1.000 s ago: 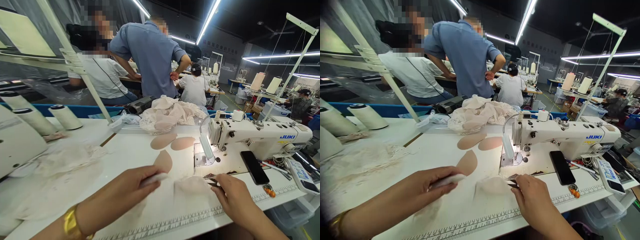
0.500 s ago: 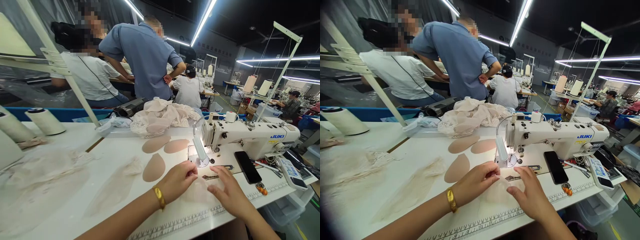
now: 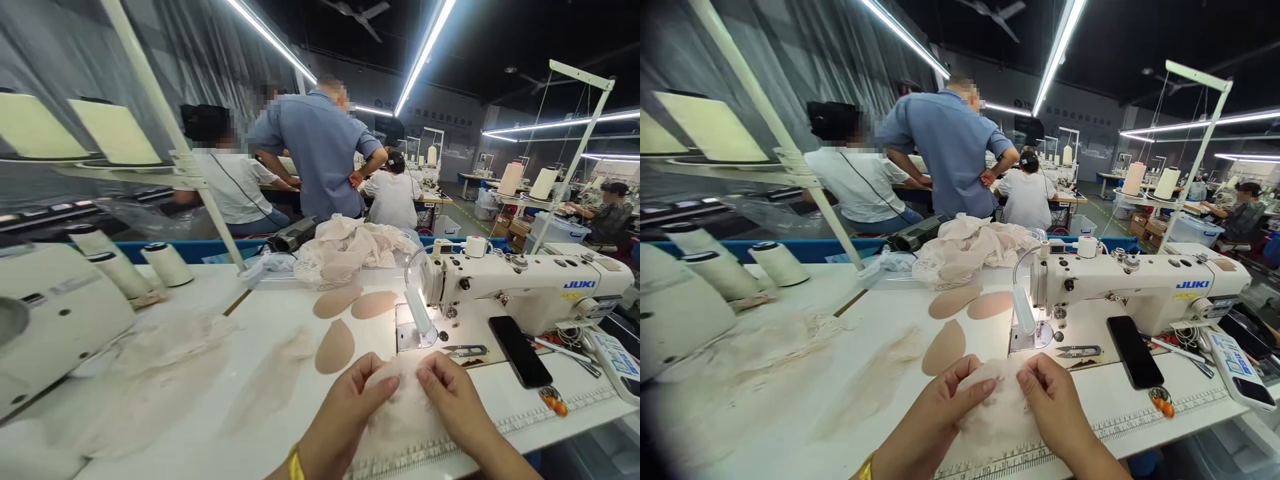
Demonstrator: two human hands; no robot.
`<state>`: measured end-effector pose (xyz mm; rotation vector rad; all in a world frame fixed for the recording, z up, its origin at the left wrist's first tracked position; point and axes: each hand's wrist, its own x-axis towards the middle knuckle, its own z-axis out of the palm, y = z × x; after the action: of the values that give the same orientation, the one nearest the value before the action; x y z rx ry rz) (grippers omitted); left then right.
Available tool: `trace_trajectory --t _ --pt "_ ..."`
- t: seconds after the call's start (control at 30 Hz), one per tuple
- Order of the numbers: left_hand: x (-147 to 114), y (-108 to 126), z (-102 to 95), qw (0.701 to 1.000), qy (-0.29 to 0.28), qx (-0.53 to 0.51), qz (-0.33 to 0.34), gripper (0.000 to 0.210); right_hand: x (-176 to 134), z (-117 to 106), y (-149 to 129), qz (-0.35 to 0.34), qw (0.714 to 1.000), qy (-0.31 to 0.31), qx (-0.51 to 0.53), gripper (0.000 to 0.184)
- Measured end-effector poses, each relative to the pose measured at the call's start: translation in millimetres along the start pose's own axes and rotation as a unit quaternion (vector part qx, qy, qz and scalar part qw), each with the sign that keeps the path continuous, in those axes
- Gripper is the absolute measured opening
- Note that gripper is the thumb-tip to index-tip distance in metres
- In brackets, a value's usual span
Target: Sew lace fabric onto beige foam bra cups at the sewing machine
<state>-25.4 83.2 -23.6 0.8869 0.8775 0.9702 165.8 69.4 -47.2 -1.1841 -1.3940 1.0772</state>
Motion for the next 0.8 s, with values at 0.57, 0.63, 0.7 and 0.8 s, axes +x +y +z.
trace_trajectory --t 0.57,0.63,0.7,0.8 --pt "45 46 -88.1 0.627 0.056 0.745 0.219 0.033 35 8 8 0.082 0.996 -0.008 0.030 0.042" --pt "51 50 -85.9 0.625 0.032 0.749 0.219 0.029 33 8 9 0.082 0.996 -0.012 0.034 0.043" --pt "59 58 -84.1 0.627 0.013 0.749 0.214 0.024 32 8 9 0.077 0.996 -0.013 0.029 0.043" --pt "81 76 -88.5 0.625 0.040 0.753 0.202 0.025 32 7 12 0.074 0.997 -0.021 0.020 0.042"
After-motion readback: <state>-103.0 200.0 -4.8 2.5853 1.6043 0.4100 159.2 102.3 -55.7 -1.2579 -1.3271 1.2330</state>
